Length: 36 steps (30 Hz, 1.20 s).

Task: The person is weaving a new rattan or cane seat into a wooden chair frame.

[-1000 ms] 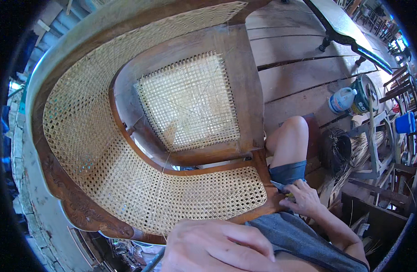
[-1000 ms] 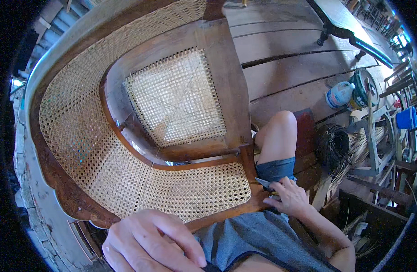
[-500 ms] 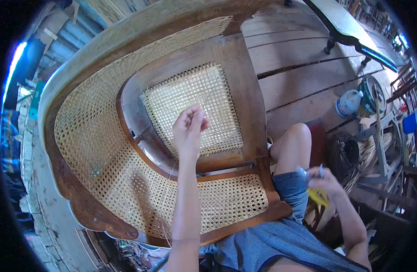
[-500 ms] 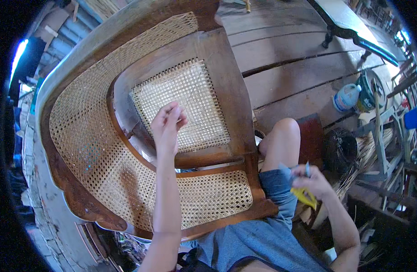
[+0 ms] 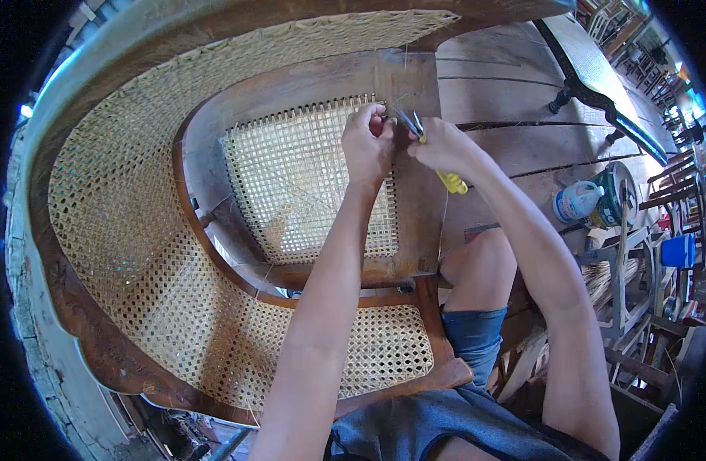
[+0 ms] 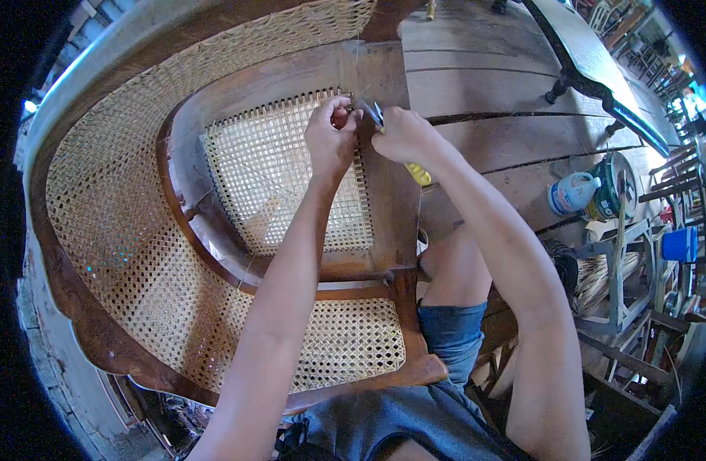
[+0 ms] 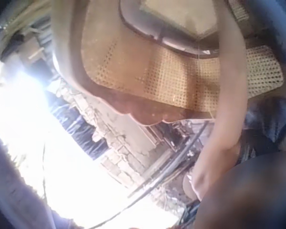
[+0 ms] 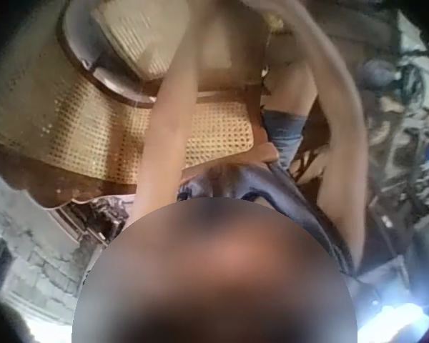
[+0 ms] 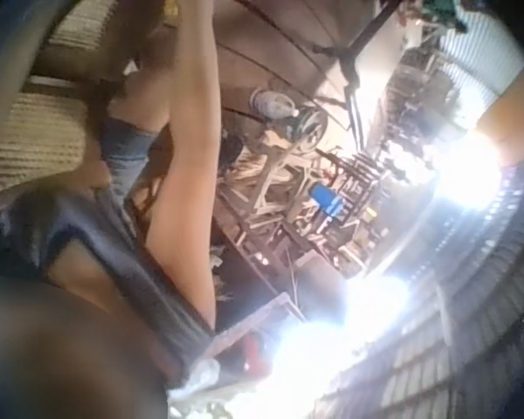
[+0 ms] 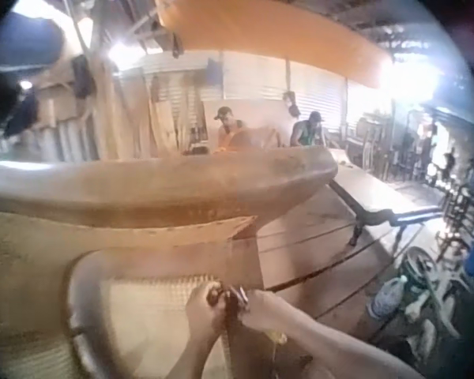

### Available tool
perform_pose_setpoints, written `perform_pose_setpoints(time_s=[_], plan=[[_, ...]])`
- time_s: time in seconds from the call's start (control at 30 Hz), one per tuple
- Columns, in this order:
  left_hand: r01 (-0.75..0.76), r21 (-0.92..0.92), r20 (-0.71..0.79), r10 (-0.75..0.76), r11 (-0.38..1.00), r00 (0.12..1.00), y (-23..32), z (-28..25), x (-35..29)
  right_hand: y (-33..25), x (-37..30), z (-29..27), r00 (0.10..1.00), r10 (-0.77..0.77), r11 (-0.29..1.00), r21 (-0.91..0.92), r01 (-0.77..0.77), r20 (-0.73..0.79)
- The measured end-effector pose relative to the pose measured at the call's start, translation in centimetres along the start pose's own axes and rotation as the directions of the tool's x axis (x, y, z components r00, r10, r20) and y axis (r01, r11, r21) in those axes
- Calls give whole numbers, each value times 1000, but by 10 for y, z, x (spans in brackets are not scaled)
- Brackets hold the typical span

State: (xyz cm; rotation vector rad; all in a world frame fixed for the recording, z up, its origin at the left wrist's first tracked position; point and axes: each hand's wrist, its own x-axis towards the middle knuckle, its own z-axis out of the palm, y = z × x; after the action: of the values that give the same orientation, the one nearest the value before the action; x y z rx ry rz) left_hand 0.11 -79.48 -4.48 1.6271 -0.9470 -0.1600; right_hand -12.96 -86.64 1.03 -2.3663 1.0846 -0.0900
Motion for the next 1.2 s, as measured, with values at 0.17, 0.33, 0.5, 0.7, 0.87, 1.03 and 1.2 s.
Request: perform_pose_setpoints(time_s=[0.17,0.33,0.5,0.7,0.87,1.03,1.2], plan=[[27,-47,-29,-28,999,999,1,7,1,1,14,-3,999,23,1000,-5,-23,24],[12,-17,-44,-12,1000,999,0,6,2,-10,9,-5,993,106,994,-14,-105,56],[51,72,-37,-48,996,998,-1,7,5,-18,2,-8,988,146,989,15,-147,44],[-85,133,24,82,988,996,-3,3,2,-5,0,-3,981,119,964,253,-78,-151],[-107,62,12,106,992,994,-11,1,3,-18,-7,14,980,-46,975,206,86,-194],[-58,-22,33,58,998,998,-10,2,1,6,10,44,977,-59,887,438,144,-203],[-61,6,23,61,998,998,-12,-2,2,-8,0,33,999,-41,361,932,-6,22]])
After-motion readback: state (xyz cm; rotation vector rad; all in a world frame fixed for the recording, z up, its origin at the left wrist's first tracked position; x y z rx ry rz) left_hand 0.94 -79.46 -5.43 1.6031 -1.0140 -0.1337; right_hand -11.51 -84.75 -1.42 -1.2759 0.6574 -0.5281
